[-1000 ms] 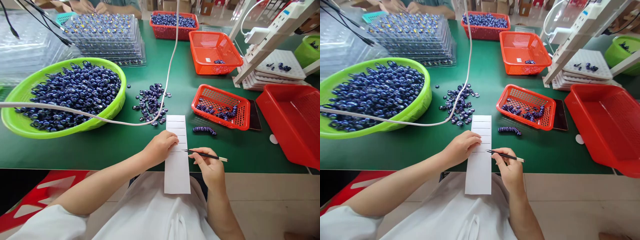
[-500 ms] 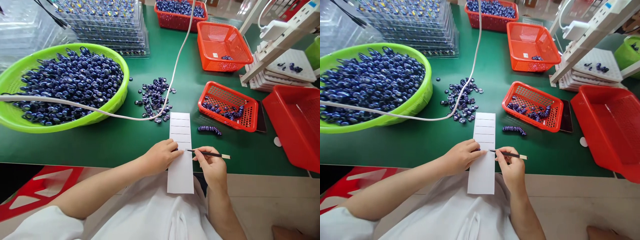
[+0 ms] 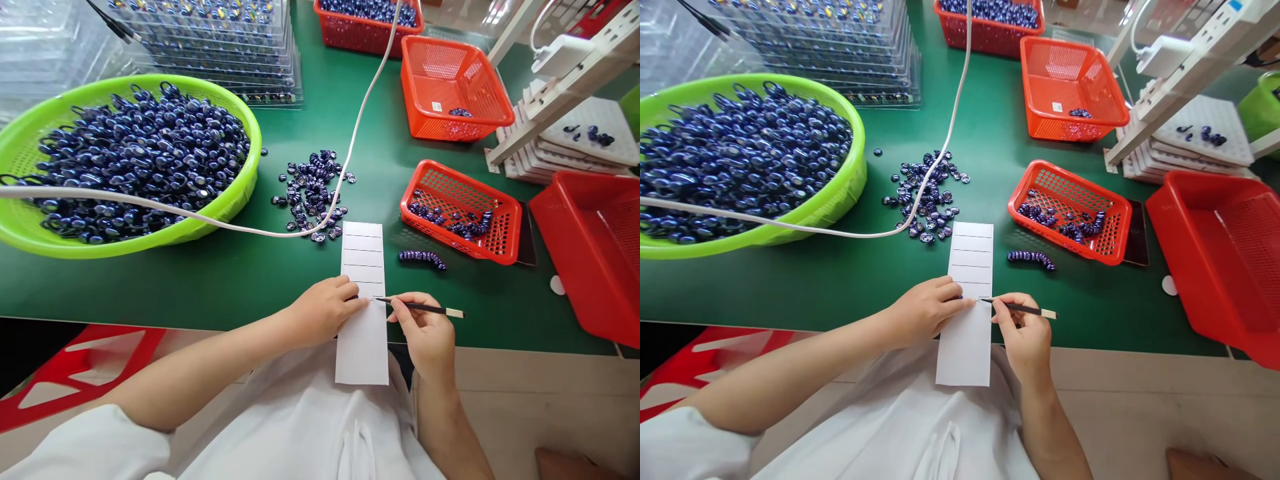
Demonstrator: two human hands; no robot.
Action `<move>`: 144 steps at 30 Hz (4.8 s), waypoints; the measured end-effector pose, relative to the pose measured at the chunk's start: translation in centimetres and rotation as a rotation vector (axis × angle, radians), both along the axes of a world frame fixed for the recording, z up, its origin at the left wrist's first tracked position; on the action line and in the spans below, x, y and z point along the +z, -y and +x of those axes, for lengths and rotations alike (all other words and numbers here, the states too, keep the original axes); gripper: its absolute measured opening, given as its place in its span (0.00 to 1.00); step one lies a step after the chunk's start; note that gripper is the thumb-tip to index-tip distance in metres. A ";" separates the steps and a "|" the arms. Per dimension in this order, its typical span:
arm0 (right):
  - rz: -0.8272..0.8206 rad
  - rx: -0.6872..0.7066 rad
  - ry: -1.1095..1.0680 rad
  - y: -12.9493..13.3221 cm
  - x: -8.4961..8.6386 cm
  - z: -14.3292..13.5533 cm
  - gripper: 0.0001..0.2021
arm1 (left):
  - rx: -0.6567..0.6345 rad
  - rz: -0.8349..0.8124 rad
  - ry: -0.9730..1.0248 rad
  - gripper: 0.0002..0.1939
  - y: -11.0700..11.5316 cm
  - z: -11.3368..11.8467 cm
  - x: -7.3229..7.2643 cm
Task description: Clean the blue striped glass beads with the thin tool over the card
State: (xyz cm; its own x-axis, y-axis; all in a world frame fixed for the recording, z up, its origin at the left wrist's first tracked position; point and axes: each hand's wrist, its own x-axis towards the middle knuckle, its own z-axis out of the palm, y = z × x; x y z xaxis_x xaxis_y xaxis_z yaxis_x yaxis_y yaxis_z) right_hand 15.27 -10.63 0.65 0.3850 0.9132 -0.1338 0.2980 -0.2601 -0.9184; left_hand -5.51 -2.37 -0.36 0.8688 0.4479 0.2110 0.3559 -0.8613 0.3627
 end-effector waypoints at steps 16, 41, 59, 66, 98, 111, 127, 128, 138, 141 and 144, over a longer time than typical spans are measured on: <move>0.096 0.052 -0.028 0.6 -0.3 0.1 0.06 | 0.008 0.009 0.000 0.14 0.1 0.1 0.0; 0.208 -0.118 -0.268 0.4 -0.9 0.4 0.07 | 0.082 -0.051 -0.070 0.13 0.6 1.4 0.5; 0.402 -0.283 -0.319 -0.8 -1.5 1.9 0.09 | 0.206 -0.371 0.243 0.06 -2.6 5.4 1.8; 0.399 -0.279 -0.325 -0.7 -1.5 1.8 0.09 | 0.292 -0.692 0.407 0.10 -2.3 5.8 0.8; 0.425 -0.279 -0.002 -0.2 -1.2 0.1 0.05 | 0.270 -0.392 0.389 0.17 -1.8 6.0 -0.7; 0.393 -0.205 0.058 0.0 -2.1 0.3 0.06 | 0.254 -0.333 0.345 0.16 -1.7 6.1 -0.4; 0.406 -0.184 0.102 0.1 -2.1 0.3 0.06 | 0.319 -0.813 0.580 0.15 -1.7 6.5 -0.6; 0.412 -0.178 0.104 0.1 -2.2 0.4 0.06 | 0.330 -0.863 0.582 0.16 -1.8 6.6 -0.5; 0.559 0.012 0.184 0.2 -2.4 0.9 0.11 | 0.415 -1.000 0.581 0.18 -1.8 6.9 0.0; 0.590 0.041 0.247 0.3 -2.6 0.9 0.13 | 0.424 -1.006 0.585 0.18 -1.7 7.0 0.1; 0.612 0.056 0.333 0.4 -2.9 0.9 0.14 | 0.429 -1.010 0.589 0.18 -1.7 7.0 0.2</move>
State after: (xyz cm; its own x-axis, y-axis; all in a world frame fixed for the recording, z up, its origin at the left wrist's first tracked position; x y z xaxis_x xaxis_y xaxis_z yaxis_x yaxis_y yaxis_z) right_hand 16.21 -11.07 -2.22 0.2661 0.8064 0.5281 0.5868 0.2991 -0.7524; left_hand 1.47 -0.65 -0.16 0.5026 0.8603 -0.0848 0.0974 0.0411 0.9944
